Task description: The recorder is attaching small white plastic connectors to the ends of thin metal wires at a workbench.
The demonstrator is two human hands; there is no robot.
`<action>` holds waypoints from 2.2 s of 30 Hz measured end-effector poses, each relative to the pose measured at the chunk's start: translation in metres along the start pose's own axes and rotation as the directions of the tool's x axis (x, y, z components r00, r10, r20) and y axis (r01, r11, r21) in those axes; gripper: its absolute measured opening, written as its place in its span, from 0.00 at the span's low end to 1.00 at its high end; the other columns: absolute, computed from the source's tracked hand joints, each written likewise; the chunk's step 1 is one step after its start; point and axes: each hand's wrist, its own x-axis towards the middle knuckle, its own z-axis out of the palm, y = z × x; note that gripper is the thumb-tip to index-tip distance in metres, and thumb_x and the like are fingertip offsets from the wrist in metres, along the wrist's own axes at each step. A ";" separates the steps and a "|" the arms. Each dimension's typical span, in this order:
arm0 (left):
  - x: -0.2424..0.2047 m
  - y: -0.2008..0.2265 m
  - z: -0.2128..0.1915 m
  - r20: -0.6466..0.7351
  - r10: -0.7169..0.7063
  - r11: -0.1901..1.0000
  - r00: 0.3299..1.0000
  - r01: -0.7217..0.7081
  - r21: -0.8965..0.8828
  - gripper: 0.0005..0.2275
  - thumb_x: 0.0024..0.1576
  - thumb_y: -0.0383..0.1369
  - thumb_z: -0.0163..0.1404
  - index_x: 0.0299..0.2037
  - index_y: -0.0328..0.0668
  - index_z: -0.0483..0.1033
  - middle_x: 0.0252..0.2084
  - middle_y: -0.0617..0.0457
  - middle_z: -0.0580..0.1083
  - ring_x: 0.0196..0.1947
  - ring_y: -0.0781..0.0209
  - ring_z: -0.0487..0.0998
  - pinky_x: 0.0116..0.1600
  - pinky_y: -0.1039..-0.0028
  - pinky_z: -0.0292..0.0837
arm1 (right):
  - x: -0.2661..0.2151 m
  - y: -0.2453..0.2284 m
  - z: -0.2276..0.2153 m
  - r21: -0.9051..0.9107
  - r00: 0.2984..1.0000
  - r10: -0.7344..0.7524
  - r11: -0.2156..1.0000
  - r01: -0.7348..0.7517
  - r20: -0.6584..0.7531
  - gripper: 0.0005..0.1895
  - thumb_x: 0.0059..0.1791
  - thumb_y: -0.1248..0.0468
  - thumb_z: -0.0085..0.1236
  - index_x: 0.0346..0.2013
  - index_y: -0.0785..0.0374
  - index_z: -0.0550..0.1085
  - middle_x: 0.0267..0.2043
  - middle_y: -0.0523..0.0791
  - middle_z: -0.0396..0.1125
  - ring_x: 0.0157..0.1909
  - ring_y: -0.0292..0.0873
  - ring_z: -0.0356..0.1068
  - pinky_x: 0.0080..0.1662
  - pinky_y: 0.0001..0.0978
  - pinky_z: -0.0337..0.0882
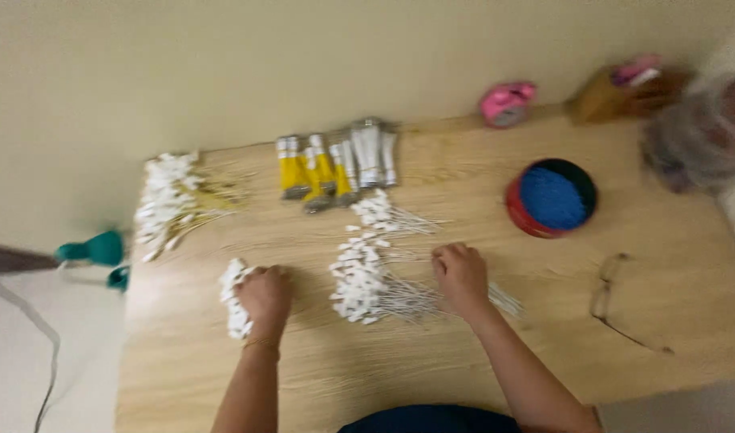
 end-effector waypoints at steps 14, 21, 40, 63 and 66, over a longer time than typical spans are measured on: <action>0.001 0.000 0.003 -0.185 0.084 0.993 0.979 -0.098 -0.064 0.16 0.53 0.42 0.55 0.52 0.65 0.81 0.44 0.55 0.81 0.51 0.51 0.77 0.63 0.48 0.61 | -0.011 0.062 -0.036 -0.305 0.815 0.484 0.866 -0.395 0.319 0.14 0.47 0.47 0.63 0.42 0.49 0.81 0.45 0.41 0.75 0.54 0.46 0.72 0.56 0.48 0.67; -0.034 0.014 -0.045 0.062 0.058 0.489 0.996 0.025 -0.872 0.14 0.64 0.31 0.53 0.59 0.44 0.78 0.38 0.38 0.78 0.35 0.43 0.79 0.39 0.61 0.78 | -0.011 0.107 -0.028 0.034 0.917 0.332 0.937 -0.348 0.219 0.14 0.52 0.55 0.58 0.46 0.60 0.75 0.43 0.51 0.75 0.47 0.54 0.74 0.48 0.44 0.73; -0.122 0.106 -0.121 0.078 0.317 -0.374 0.945 0.200 -0.906 0.11 0.60 0.29 0.52 0.51 0.38 0.77 0.39 0.53 0.78 0.35 0.62 0.81 0.43 0.73 0.80 | 0.001 -0.096 -0.113 0.663 0.946 -0.148 0.744 -0.086 0.289 0.11 0.54 0.58 0.57 0.40 0.65 0.73 0.31 0.42 0.67 0.35 0.33 0.65 0.39 0.29 0.69; -0.133 0.106 -0.115 -0.008 0.354 -0.360 0.935 0.128 -0.924 0.05 0.66 0.29 0.49 0.44 0.35 0.75 0.38 0.56 0.76 0.36 0.67 0.78 0.44 0.76 0.78 | -0.006 -0.136 -0.117 0.686 0.907 -0.117 0.695 -0.217 0.405 0.13 0.50 0.59 0.59 0.45 0.63 0.78 0.35 0.40 0.75 0.36 0.31 0.72 0.40 0.26 0.74; -0.130 0.105 -0.115 0.016 0.341 -0.375 0.940 0.152 -0.915 0.05 0.65 0.28 0.49 0.46 0.35 0.75 0.39 0.54 0.77 0.36 0.64 0.79 0.44 0.74 0.78 | -0.006 -0.134 -0.115 0.693 0.925 -0.104 0.693 -0.197 0.367 0.12 0.50 0.59 0.61 0.43 0.65 0.79 0.34 0.41 0.74 0.35 0.31 0.69 0.38 0.27 0.72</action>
